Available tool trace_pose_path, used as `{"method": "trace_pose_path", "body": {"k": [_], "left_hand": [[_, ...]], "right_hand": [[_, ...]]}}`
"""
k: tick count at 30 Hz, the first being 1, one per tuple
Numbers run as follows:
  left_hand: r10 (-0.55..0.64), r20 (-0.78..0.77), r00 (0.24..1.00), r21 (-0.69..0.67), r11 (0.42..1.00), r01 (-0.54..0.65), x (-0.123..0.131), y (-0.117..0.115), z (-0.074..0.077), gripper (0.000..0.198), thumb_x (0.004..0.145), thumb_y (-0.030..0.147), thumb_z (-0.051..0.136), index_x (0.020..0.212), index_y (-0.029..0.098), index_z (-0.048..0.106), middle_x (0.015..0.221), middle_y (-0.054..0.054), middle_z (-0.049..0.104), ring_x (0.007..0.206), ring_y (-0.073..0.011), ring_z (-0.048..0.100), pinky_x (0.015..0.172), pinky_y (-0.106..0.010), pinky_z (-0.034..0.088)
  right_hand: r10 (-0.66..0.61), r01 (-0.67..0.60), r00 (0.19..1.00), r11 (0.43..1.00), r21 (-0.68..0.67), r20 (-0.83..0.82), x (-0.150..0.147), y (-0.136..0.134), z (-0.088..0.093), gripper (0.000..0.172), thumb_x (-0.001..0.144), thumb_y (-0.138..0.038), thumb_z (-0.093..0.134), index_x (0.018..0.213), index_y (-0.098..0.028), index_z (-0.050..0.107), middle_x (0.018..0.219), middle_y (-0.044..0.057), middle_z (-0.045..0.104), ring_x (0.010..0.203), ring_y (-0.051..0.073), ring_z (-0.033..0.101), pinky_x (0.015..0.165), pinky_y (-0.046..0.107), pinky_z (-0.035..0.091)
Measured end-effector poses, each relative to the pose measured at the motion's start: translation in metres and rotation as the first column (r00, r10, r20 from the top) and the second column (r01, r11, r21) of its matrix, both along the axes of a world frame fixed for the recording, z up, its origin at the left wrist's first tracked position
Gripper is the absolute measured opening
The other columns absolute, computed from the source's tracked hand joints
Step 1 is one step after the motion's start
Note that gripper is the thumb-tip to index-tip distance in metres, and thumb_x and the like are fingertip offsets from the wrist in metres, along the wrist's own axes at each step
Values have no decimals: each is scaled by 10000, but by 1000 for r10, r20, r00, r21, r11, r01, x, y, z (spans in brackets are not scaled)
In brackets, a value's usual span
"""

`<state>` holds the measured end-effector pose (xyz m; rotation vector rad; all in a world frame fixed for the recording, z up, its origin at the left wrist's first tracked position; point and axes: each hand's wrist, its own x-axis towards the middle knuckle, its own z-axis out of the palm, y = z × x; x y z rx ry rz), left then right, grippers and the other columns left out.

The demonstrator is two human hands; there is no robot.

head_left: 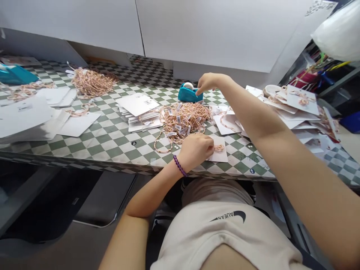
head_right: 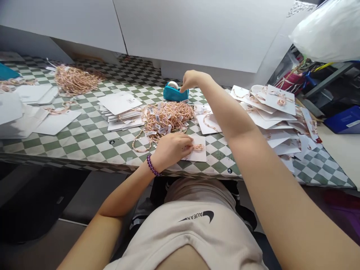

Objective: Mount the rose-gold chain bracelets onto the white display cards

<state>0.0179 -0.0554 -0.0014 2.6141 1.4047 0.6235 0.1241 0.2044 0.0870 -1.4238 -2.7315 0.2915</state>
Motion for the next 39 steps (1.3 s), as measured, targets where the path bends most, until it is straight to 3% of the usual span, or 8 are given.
{"method": "trace_pose_path", "body": {"k": [3, 7, 11, 16, 21, 28, 34, 39], "left_hand": [[12, 11, 1000, -20, 1000, -12, 0, -1, -1, 184, 913, 182, 608, 817, 167, 763, 898, -40, 792, 902, -220, 735, 701, -316, 480], [22, -8, 1000, -61, 998, -22, 2, 0, -4, 210, 932, 198, 588, 821, 167, 763, 910, -33, 786, 929, -222, 731, 718, -323, 469], [20, -8, 1000, -78, 997, -21, 3, 2, -4, 198, 929, 201, 595, 851, 168, 773, 938, -38, 790, 940, -223, 731, 716, -321, 465], [23, -12, 1000, -83, 996, -23, 3, 1, -2, 207, 935, 188, 588, 864, 169, 781, 956, -48, 794, 957, -223, 734, 733, -310, 487], [9, 9, 1000, -61, 998, -8, 3, 1, -4, 195, 928, 180, 598, 843, 170, 774, 973, -60, 796, 958, -221, 738, 778, -307, 515], [14, 26, 1000, -63, 998, -12, 3, 2, -5, 193, 925, 189, 605, 828, 170, 770, 1001, -61, 799, 976, -226, 743, 794, -313, 527], [41, 19, 999, -100, 994, -39, 3, 1, -4, 191, 948, 233, 610, 899, 172, 785, 1089, -58, 795, 1029, -240, 742, 808, -332, 536], [44, 16, 999, -104, 994, -42, 4, 1, -4, 186, 949, 235, 616, 900, 177, 786, 1101, -52, 794, 1043, -242, 740, 805, -332, 532]], "right_hand": [[-169, 185, 973, 978, -93, 157, -6, -10, -3, 473, 915, -373, 673, 1225, -17, 673, 1140, 89, 646, 1058, 205, 649, 917, 297, 501], [-205, 220, 972, 966, -137, 115, -7, -11, -6, 390, 950, -341, 691, 1273, -135, 618, 1267, 103, 628, 1084, 210, 651, 916, 405, 596], [-265, 259, 964, 935, -242, 6, -5, -6, -9, 359, 973, -379, 657, 1226, -126, 629, 1224, 97, 639, 1054, 196, 658, 900, 386, 599], [-386, 286, 886, 891, -352, -258, -1, -4, -19, 559, 1005, -536, 562, 1184, -7, 576, 1076, 100, 632, 848, 141, 638, 868, 413, 607], [-501, 330, 772, 841, -429, -390, 1, -3, -27, 352, 991, -348, 633, 1200, -67, 598, 1056, 77, 637, 863, 132, 650, 810, 331, 611], [-613, 287, 597, 765, -576, -517, 8, -6, -28, 384, 996, -363, 624, 1301, -132, 592, 1255, 107, 623, 1056, 187, 657, 895, 377, 602], [-669, 227, 464, 723, -653, -580, 18, 6, -40, 403, 1003, -389, 608, 1307, -124, 592, 1268, 106, 617, 1079, 184, 651, 931, 378, 589], [-701, 169, 410, 687, -706, -584, 26, 21, -49, 396, 1004, -401, 609, 1286, -124, 598, 1213, 98, 640, 1040, 172, 657, 902, 366, 591]]}}
